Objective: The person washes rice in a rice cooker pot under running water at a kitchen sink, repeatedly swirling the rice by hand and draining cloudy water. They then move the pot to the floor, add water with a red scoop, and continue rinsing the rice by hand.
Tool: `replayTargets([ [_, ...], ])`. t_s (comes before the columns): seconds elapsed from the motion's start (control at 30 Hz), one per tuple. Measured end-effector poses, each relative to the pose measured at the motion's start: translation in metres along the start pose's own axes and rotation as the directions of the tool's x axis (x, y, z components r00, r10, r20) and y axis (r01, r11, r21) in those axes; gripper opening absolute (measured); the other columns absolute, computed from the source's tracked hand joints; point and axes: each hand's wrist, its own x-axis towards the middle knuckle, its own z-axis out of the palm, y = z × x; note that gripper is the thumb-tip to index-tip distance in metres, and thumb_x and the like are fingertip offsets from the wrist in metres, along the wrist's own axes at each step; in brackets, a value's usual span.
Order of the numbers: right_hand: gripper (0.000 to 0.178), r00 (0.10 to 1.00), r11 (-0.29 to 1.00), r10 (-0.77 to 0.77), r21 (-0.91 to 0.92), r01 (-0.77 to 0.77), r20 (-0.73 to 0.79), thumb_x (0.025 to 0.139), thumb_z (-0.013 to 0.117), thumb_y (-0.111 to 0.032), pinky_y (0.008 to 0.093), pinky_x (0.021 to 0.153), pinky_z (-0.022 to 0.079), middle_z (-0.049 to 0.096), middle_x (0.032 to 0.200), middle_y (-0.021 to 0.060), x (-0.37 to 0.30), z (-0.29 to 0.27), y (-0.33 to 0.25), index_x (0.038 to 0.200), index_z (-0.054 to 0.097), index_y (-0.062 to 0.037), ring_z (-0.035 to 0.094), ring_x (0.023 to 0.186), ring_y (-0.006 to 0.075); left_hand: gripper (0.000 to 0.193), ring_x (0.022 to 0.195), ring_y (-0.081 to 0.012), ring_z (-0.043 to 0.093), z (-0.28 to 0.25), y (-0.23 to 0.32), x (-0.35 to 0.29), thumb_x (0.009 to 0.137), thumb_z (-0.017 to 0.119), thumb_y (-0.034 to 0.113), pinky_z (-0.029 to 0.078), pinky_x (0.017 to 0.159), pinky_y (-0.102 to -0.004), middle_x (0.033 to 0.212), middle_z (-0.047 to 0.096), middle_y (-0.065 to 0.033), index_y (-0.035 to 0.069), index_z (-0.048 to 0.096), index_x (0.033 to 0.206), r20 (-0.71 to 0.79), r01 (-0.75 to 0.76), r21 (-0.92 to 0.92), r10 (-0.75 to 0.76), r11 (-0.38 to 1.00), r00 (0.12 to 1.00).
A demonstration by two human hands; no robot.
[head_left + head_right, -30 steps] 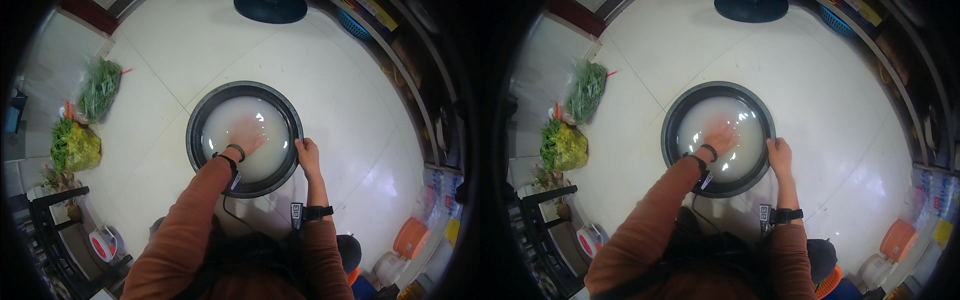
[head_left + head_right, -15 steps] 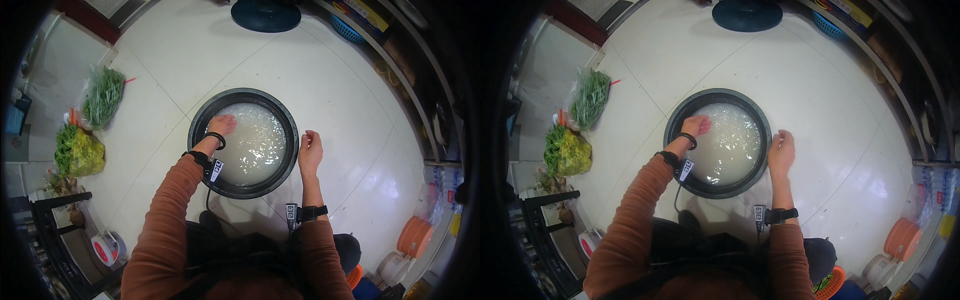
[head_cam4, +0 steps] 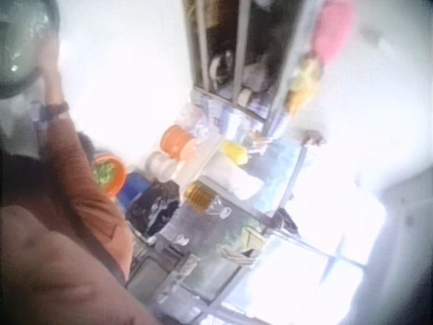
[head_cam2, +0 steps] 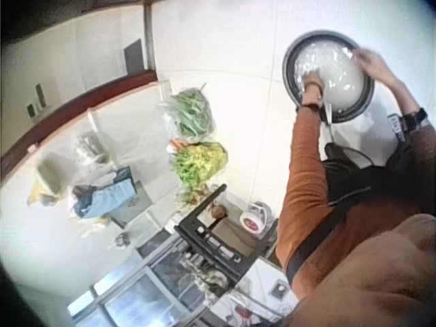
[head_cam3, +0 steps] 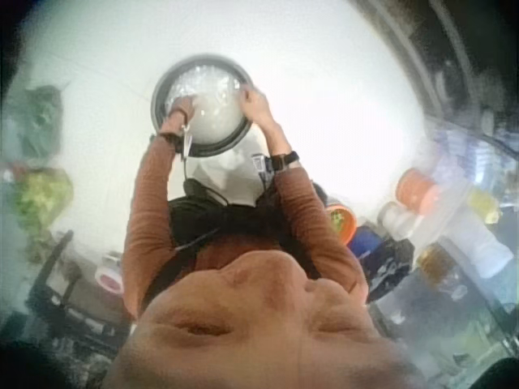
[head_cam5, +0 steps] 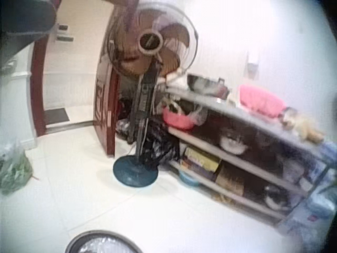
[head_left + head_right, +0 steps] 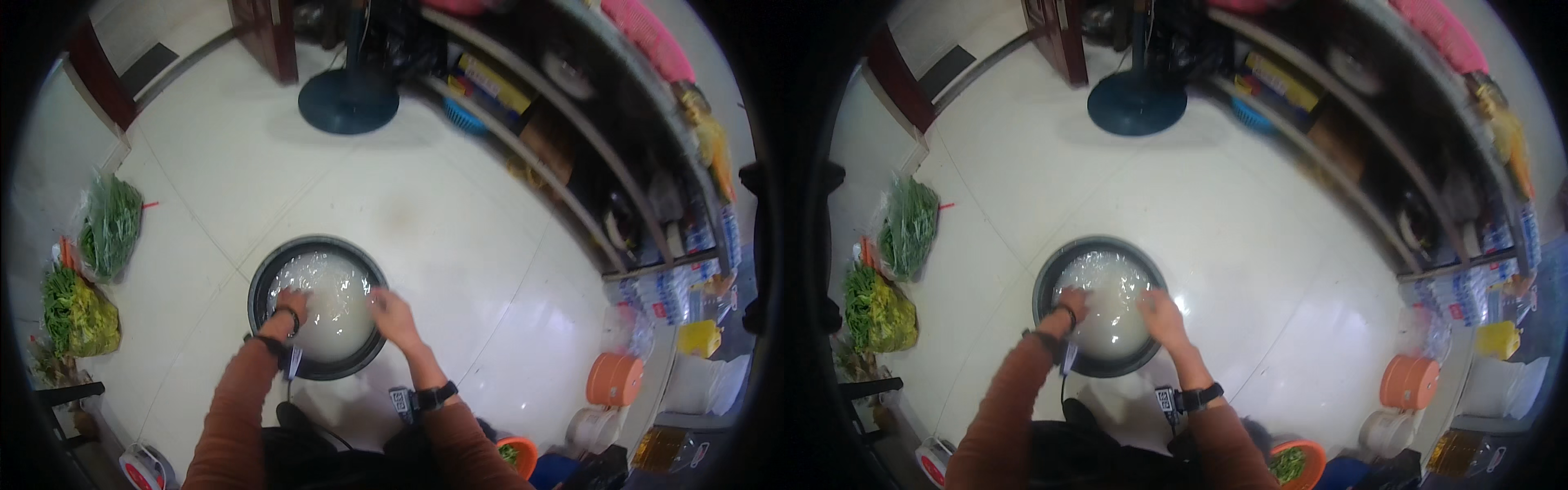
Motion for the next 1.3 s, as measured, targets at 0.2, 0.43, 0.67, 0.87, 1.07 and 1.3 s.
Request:
replayTargets([
  [0.2, 0.024, 0.999, 0.999, -0.034, 0.043, 0.033, 0.04, 0.093, 0.057, -0.017, 0.0299, 0.087, 0.046, 0.066, 0.101, 0.0085, -0.037, -0.062, -0.075, 0.111, 0.062, -0.0021, 0.06, 0.096, 0.0148, 0.036, 0.122, -0.0315, 0.049, -0.05, 0.034, -0.071, 0.086, 0.061, 0.023, 0.037, 0.104, -0.0354, 0.129, 0.054, -0.0195, 0.009, 0.061, 0.119, -0.243, -0.219, -0.913, -0.027, 0.345, 0.97],
  [0.43, 0.021, 0.985, 0.998, 0.014, -0.065, -0.003, 0.172, 0.092, 0.058, -0.014, 0.0291, 0.085, 0.048, 0.067, 0.099, 0.0091, -0.112, -0.073, -0.193, 0.107, 0.062, 0.0012, 0.062, 0.094, 0.0152, 0.053, 0.138, -0.0339, 0.024, -0.169, 0.072, -0.197, 0.083, 0.06, 0.019, 0.02, 0.109, -0.0587, 0.144, 0.036, -0.0124, 0.017, 0.045, 0.134, -0.444, -0.284, -0.344, 0.112, 0.895, 0.889],
  [0.67, 0.022, 0.873, 0.994, -0.096, 0.093, 0.059, 0.479, 0.09, 0.059, -0.01, 0.0286, 0.082, 0.05, 0.068, 0.094, 0.0123, -0.176, -0.074, -0.347, 0.105, 0.061, 0.0059, 0.064, 0.088, 0.0178, 0.027, 0.092, -0.0231, 0.064, -0.253, 0.032, -0.417, 0.091, 0.055, 0.018, 0.05, 0.083, -0.034, 0.101, 0.067, -0.0132, 0.004, 0.061, 0.114, -0.41, -0.317, -0.898, -0.321, 0.305, 0.854],
  [0.87, 0.024, 0.608, 0.998, -0.056, 0.045, 0.033, 0.792, 0.088, 0.059, -0.013, 0.0295, 0.076, 0.052, 0.067, 0.088, 0.0152, -0.221, -0.014, -0.428, 0.104, 0.058, 0.0055, 0.065, 0.08, 0.0205, 0.027, 0.087, -0.0195, 0.066, -0.205, -0.02, -0.653, 0.09, 0.056, 0.018, 0.052, 0.078, -0.0319, 0.1, 0.067, -0.0134, 0.002, 0.061, 0.112, -0.172, -0.17, -0.981, -0.816, 0.092, 0.552],
  [1.07, 0.047, 0.304, 0.826, 0.034, -0.198, 0.528, 0.952, 0.09, 0.056, -0.035, 0.0341, 0.095, 0.042, 0.066, 0.11, 0.0155, -0.306, 0.046, -0.498, 0.119, 0.058, 0.0018, 0.058, 0.111, 0.0266, 0.023, 0.077, -0.0161, 0.065, -0.084, -0.006, -0.865, 0.089, 0.056, 0.01, 0.053, 0.072, -0.0301, 0.091, 0.067, -0.0099, 0.0, 0.061, 0.109, 0.136, -0.278, -0.951, -0.991, -0.134, 0.014],
  [1.3, 0.033, 0.018, 0.915, 0.077, -0.078, 0.396, 0.997, 0.092, 0.056, -0.021, 0.035, 0.085, 0.05, 0.066, 0.098, 0.0195, -0.413, 0.175, -0.49, 0.113, 0.057, 0.0046, 0.064, 0.092, 0.0258, 0.02, 0.072, -0.0124, 0.064, 0.042, 0.053, -1.045, 0.091, 0.055, 0.009, 0.05, 0.063, -0.0229, 0.088, 0.068, -0.0095, 0.001, 0.063, 0.108, 0.462, -0.693, -0.713, -0.815, -0.108, -0.348],
])
